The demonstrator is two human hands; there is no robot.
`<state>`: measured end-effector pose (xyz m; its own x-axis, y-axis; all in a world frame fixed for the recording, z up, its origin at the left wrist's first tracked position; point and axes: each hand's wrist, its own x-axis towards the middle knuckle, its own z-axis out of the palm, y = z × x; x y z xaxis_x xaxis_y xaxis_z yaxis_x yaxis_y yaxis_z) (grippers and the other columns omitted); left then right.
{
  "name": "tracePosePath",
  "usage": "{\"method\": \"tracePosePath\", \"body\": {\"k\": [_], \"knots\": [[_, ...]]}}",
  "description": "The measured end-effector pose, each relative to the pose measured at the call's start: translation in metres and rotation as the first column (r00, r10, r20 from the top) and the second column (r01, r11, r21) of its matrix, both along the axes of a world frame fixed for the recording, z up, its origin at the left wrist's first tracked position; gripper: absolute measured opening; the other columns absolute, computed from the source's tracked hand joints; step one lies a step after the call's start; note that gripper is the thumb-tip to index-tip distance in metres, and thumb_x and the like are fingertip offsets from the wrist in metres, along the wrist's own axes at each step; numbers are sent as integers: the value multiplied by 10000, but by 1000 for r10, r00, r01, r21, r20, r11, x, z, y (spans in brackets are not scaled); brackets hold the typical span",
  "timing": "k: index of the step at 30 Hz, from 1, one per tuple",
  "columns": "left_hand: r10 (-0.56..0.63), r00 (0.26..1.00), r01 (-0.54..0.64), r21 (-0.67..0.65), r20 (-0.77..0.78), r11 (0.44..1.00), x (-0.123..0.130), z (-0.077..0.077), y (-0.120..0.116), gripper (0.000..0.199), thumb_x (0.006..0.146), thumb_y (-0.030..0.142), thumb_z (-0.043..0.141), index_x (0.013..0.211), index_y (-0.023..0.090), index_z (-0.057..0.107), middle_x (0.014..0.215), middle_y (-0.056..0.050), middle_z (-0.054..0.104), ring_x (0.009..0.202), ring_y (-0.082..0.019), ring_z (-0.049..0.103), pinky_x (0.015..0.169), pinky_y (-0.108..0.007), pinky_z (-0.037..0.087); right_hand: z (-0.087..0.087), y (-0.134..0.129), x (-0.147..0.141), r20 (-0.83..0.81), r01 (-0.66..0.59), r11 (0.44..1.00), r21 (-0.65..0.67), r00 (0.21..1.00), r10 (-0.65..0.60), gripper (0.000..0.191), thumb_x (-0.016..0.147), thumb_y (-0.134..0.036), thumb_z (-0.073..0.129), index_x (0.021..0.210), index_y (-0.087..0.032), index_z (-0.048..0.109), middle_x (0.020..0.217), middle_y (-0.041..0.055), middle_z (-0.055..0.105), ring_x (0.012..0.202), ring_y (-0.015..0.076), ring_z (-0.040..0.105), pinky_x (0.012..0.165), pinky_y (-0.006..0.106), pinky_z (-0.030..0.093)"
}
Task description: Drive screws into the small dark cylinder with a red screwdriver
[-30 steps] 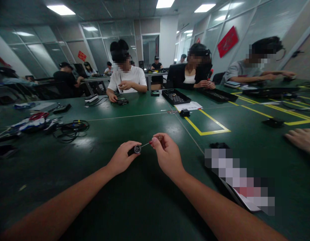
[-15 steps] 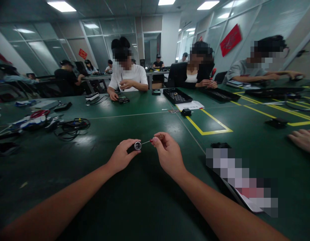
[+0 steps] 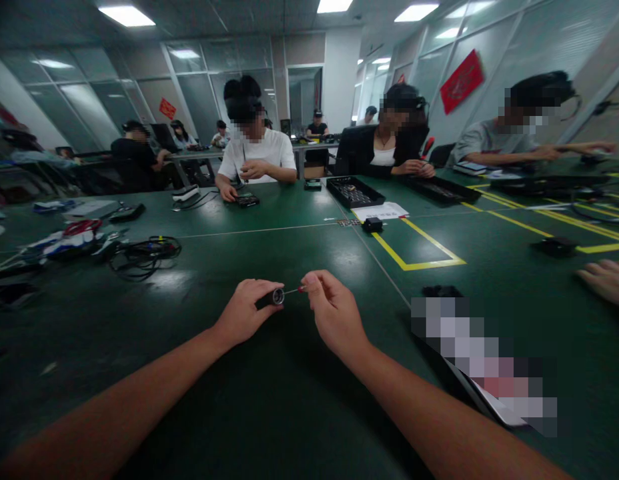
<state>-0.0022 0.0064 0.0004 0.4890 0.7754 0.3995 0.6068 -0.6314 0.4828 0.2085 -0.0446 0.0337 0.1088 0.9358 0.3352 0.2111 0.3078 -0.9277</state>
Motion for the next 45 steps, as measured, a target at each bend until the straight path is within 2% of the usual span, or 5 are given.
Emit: {"method": "tracePosePath", "body": {"k": [8, 14, 20, 26, 45], "knots": [[12, 1000, -12, 5, 8, 1000, -2, 0, -1, 392, 893, 312, 744, 1271, 255, 660, 1212, -46, 727, 1153, -255, 635, 1031, -468, 409, -5, 5, 2, -26, 66, 997, -31, 997, -67, 289, 951, -459, 525, 1059, -224, 654, 866, 38, 704, 771, 209, 633, 695, 337, 487], [10, 1000, -10, -9, 6, 1000, 0, 0, -1, 386, 882, 292, 754, 1257, 249, 672, 1202, -54, 731, 1143, -263, 641, 1045, -490, 410, -2, 5, 3, 74, 70, 994, -84, 995, -64, 443, 979, -569, 445, 864, -218, 689, 611, -7, 558, 574, 181, 524, 565, 322, 397], [37, 999, -36, -7, 20, 999, -2, 0, 0, 373, 897, 305, 732, 1261, 251, 673, 1204, -63, 728, 1135, -271, 646, 1028, -492, 434, -8, 7, 3, 9, 70, 996, -63, 998, -70, 309, 946, -453, 520, 1109, -216, 634, 897, 44, 705, 776, 212, 630, 697, 348, 473], [14, 1000, -14, -11, 7, 1000, -1, 1, 0, 381, 883, 292, 750, 1254, 250, 676, 1199, -56, 733, 1137, -267, 646, 1035, -492, 424, -4, 7, 3, 98, 80, 992, -97, 993, -71, 425, 982, -558, 437, 942, -218, 688, 654, 1, 590, 611, 193, 558, 599, 338, 421], [36, 999, -36, 13, 26, 999, 1, -1, 0, 379, 884, 287, 751, 1254, 244, 678, 1200, -64, 735, 1136, -267, 646, 1026, -489, 427, -5, 5, -4, -57, 52, 998, -23, 997, -53, 287, 920, -487, 568, 961, -213, 642, 812, 41, 683, 748, 202, 627, 708, 355, 503]]}}
